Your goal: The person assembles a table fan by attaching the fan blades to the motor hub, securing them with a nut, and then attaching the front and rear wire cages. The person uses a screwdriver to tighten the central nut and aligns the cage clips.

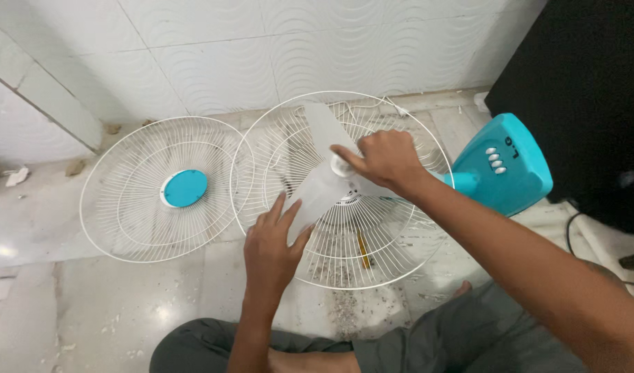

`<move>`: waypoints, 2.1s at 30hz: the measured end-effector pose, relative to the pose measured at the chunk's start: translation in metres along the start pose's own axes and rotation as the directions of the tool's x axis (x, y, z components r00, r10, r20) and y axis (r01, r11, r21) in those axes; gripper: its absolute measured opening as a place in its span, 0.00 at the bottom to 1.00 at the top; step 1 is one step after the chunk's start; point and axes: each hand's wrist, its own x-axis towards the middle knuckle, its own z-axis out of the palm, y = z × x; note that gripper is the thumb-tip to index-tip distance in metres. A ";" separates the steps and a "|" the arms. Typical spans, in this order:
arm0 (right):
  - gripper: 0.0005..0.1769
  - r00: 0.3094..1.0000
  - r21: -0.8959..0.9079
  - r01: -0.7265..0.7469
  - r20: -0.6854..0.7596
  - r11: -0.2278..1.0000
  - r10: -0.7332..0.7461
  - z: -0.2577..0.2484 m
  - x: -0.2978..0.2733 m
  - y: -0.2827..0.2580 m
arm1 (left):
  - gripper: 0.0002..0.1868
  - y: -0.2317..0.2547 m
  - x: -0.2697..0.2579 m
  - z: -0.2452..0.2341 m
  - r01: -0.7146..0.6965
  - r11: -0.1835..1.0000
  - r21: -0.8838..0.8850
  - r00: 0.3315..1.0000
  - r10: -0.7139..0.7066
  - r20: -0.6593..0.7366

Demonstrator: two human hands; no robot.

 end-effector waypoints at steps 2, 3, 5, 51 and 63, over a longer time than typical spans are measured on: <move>0.39 0.977 0.102 -0.115 -0.167 0.988 0.131 -0.011 -0.028 0.019 | 0.26 -0.001 -0.017 0.004 0.015 1.000 0.024 0.988 -0.011 -0.156; 0.34 0.961 0.137 -0.103 -0.243 0.985 0.134 -0.015 -0.044 0.031 | 0.27 -0.002 -0.025 0.005 0.033 0.999 0.015 0.983 -0.029 -0.180; 0.26 0.921 0.195 -0.119 -0.345 0.974 0.181 -0.018 -0.079 0.054 | 0.26 -0.002 -0.039 0.009 0.060 0.998 0.004 0.972 -0.058 -0.228; 0.40 0.862 0.547 0.022 -0.434 0.837 0.261 0.031 -0.186 0.083 | 0.38 0.003 -0.069 0.029 0.125 0.883 -0.453 0.910 -0.284 -0.303; 0.46 0.943 0.523 0.005 -0.287 0.853 0.170 0.037 -0.171 0.098 | 0.37 0.004 -0.066 0.031 0.137 0.869 -0.475 0.901 -0.309 -0.306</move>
